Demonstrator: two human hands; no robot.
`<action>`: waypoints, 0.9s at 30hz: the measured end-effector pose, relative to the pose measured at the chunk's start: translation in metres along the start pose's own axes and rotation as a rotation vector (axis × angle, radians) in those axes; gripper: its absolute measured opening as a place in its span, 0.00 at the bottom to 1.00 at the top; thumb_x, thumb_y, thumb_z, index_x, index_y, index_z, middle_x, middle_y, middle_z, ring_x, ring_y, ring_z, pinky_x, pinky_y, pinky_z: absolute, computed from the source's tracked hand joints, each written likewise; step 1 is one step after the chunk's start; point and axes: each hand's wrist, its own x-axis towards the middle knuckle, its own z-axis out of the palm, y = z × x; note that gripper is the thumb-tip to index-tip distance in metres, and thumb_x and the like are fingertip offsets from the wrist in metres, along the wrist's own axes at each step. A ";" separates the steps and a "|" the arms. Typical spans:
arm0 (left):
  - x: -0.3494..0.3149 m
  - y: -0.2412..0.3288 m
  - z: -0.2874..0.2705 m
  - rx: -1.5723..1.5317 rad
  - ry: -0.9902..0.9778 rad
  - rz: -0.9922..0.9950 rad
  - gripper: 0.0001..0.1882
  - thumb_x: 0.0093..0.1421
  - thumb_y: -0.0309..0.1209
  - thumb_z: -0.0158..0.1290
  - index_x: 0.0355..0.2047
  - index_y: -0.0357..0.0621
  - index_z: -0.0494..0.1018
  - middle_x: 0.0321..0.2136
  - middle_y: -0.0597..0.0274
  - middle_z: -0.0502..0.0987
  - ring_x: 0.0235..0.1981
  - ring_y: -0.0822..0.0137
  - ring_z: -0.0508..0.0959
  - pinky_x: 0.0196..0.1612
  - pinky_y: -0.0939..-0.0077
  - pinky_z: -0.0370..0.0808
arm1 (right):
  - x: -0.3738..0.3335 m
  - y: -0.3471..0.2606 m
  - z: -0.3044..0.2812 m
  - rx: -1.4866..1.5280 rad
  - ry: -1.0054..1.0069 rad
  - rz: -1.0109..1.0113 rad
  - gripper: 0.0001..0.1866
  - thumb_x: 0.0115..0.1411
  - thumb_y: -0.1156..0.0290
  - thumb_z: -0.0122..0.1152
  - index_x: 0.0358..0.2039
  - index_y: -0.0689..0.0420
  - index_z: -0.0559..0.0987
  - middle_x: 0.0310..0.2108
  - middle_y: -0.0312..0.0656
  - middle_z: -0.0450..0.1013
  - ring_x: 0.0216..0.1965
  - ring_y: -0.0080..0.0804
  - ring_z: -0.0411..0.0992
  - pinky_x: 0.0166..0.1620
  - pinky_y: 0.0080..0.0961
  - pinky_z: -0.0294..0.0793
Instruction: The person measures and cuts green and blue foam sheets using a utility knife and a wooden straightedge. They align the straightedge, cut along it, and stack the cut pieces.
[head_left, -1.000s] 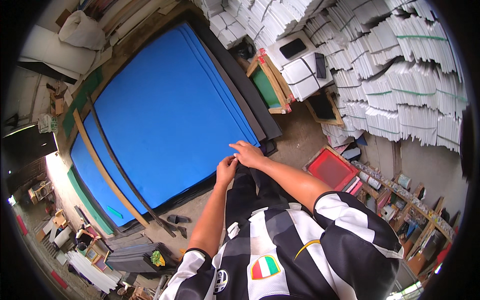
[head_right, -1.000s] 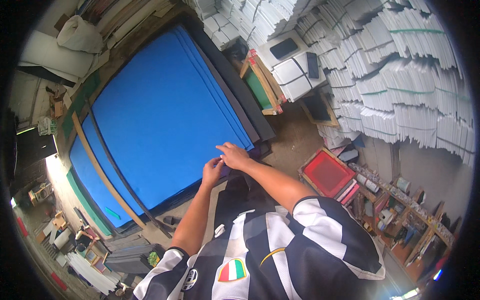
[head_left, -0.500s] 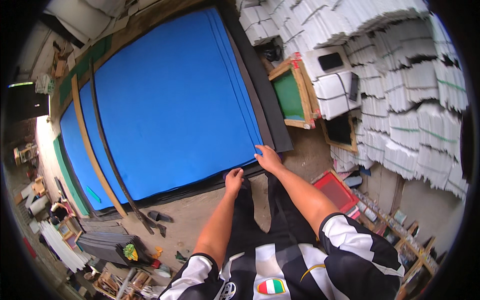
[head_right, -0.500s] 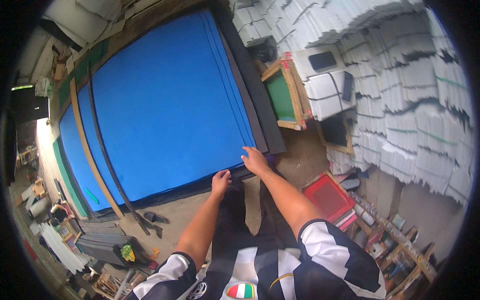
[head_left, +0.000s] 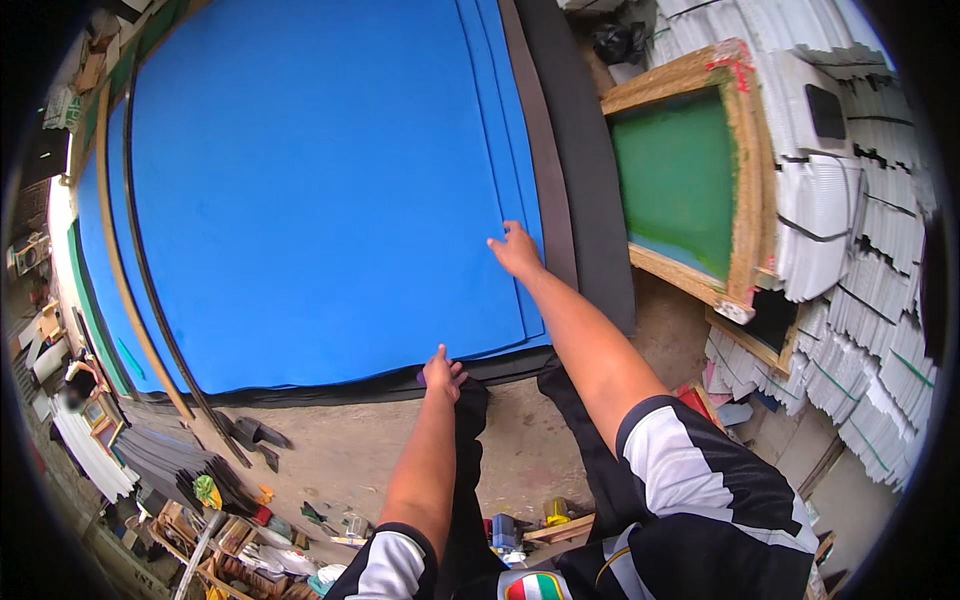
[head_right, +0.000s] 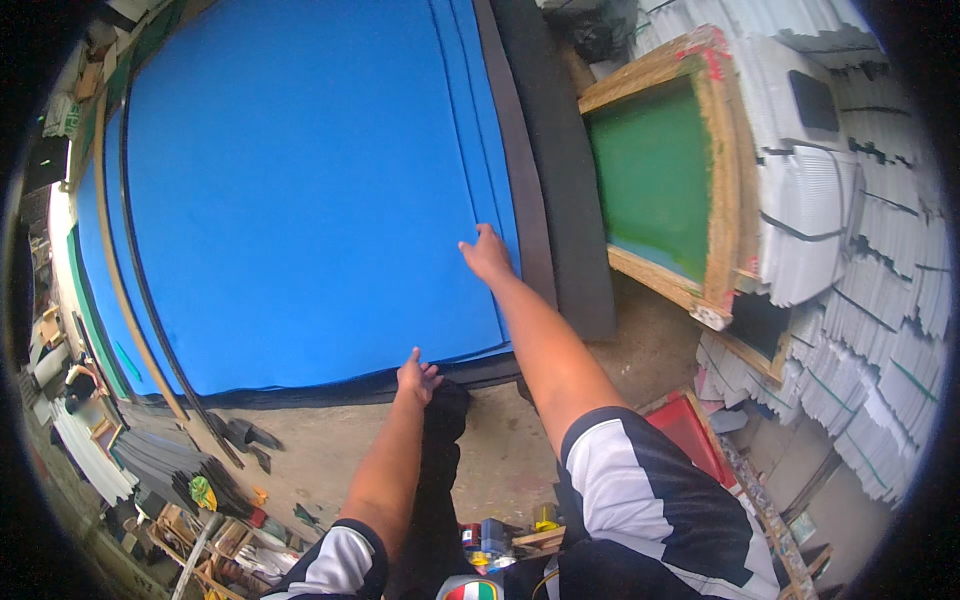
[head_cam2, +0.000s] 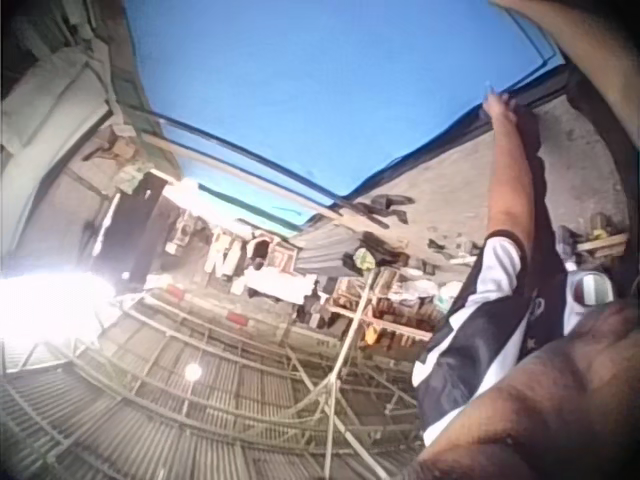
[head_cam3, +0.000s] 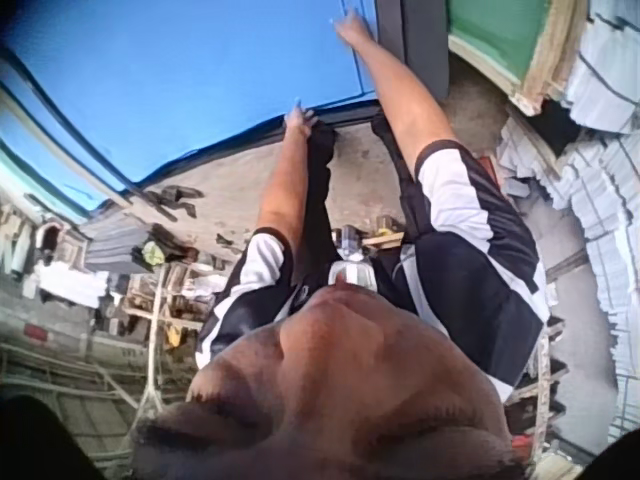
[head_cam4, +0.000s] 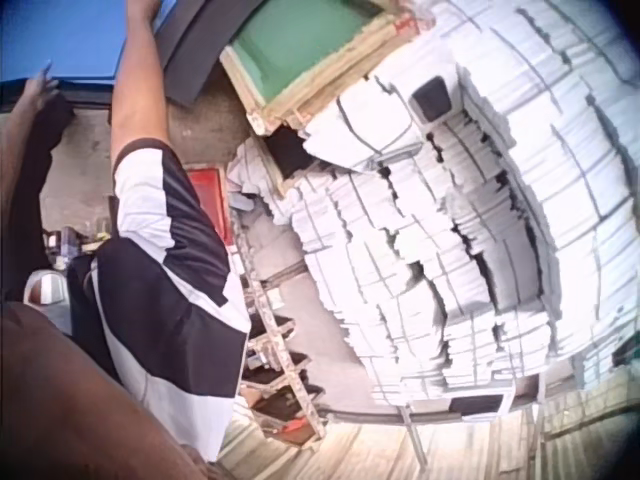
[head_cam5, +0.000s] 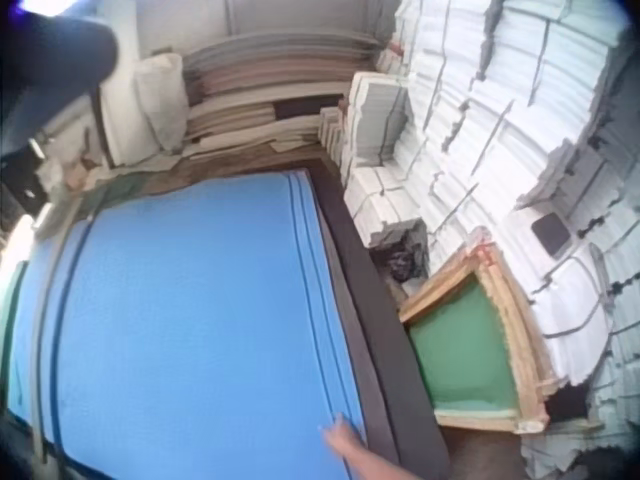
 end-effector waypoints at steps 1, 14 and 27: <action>0.010 0.003 0.007 -0.023 0.063 -0.022 0.38 0.70 0.50 0.55 0.72 0.44 0.56 0.67 0.47 0.62 0.58 0.45 0.71 0.60 0.34 0.72 | 0.006 -0.001 0.006 0.013 0.032 0.024 0.32 0.63 0.56 0.68 0.62 0.61 0.72 0.62 0.55 0.71 0.64 0.55 0.69 0.64 0.47 0.69; 0.024 0.012 0.046 -0.204 0.397 -0.074 0.47 0.62 0.55 0.64 0.71 0.46 0.56 0.68 0.50 0.61 0.61 0.43 0.70 0.58 0.31 0.74 | 0.012 -0.017 -0.006 -0.097 0.124 0.050 0.18 0.58 0.53 0.75 0.34 0.52 0.79 0.60 0.44 0.60 0.63 0.46 0.57 0.64 0.45 0.64; 0.065 -0.028 0.008 -0.387 0.125 0.068 0.52 0.53 0.61 0.69 0.67 0.42 0.61 0.63 0.51 0.71 0.60 0.45 0.75 0.60 0.38 0.75 | 0.023 -0.007 -0.026 0.080 -0.033 -0.120 0.23 0.53 0.54 0.79 0.24 0.56 0.74 0.49 0.46 0.66 0.50 0.46 0.71 0.49 0.44 0.76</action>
